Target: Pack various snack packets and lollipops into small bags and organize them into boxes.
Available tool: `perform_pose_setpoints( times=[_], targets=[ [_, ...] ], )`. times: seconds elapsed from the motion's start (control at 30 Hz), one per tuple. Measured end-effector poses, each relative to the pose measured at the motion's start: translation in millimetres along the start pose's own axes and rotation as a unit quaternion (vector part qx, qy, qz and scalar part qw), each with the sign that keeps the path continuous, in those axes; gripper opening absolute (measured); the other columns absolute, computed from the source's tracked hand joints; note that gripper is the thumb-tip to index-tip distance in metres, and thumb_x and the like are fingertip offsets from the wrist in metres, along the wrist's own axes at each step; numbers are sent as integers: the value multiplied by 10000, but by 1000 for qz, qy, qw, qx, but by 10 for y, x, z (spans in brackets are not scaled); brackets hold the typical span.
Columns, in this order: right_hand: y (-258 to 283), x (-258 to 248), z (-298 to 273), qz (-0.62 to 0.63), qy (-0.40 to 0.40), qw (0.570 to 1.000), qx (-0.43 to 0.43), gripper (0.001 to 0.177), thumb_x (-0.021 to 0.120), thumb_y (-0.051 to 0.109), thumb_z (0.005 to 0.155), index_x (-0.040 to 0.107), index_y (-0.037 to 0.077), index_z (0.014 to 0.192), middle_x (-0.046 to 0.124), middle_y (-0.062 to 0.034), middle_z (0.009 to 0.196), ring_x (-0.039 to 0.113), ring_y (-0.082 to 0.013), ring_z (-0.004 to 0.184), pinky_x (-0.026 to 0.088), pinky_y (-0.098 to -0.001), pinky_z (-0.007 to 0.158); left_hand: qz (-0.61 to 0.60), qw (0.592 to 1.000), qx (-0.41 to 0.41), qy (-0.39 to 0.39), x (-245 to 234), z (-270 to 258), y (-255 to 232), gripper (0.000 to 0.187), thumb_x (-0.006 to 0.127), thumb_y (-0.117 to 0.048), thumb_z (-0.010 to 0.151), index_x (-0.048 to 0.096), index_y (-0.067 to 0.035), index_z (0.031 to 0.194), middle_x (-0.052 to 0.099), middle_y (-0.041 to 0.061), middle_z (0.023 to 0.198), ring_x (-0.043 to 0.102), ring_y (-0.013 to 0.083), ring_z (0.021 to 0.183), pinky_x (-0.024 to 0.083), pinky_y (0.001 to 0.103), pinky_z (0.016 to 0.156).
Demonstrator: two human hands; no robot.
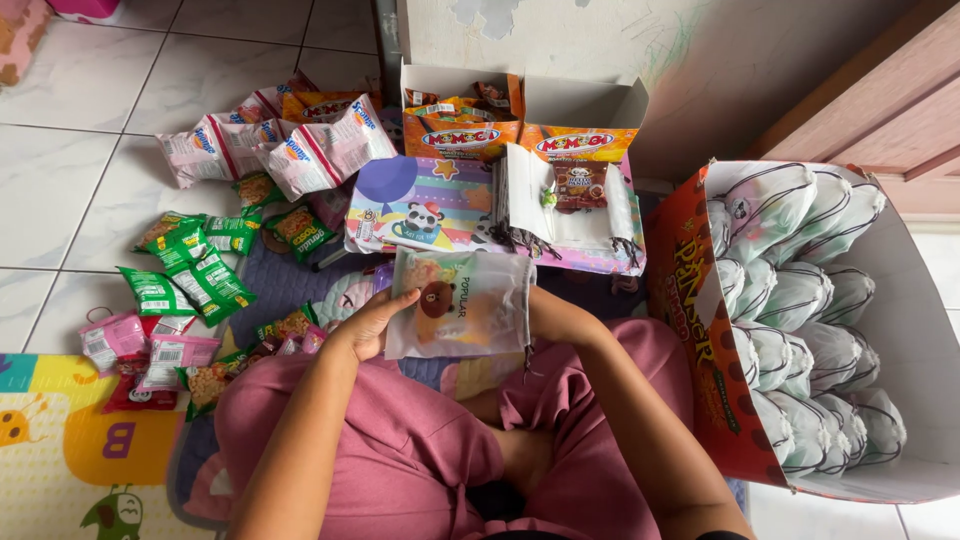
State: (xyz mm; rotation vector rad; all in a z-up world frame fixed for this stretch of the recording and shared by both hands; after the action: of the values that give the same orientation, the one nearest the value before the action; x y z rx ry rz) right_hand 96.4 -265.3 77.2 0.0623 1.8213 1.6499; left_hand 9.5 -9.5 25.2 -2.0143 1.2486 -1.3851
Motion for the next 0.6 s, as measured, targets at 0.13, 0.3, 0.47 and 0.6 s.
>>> perform_pose_setpoints(
  times=[0.13,0.3,0.47,0.6],
  targets=[
    [24,139,75,4,-2,1000,7,347,817,42,769,736,-21,1100,760,-190,967,735,-326,853,591,-382,824,-2,1000,-12,4,-231,178,165,542,819,-255,835,599,-77,1297,712,159,1155,722,345,991,608,513,833],
    [27,207,95,15,-13,999,26,305,803,58,788,741,12,1083,761,-160,952,743,-303,834,599,-365,786,4,1000,-11,22,-207,138,111,468,808,-252,848,610,-91,1240,721,135,1088,735,331,946,627,495,777],
    [21,221,22,24,-24,999,41,273,792,70,803,744,36,1070,761,-138,941,750,-285,820,604,-352,757,5,1000,-6,27,-448,322,192,471,792,-245,869,605,-97,1274,711,154,1124,731,357,971,625,541,774],
    [-5,103,-94,31,-31,998,53,243,781,82,818,747,60,1058,761,-115,929,756,-268,806,610,-339,728,22,999,9,26,-204,114,-11,477,784,-254,869,606,-98,1283,708,118,1096,730,306,953,628,500,769]
  ],
)
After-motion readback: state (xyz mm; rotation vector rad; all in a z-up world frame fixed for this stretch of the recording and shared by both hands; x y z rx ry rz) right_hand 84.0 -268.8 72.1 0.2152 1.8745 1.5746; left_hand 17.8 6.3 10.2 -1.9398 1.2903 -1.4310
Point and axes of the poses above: each hand's wrist, its own z-axis towards the middle knuckle, its own x-axis out of the palm, y = z × x, the point moved 2 cm from there along z, towards the middle knuckle
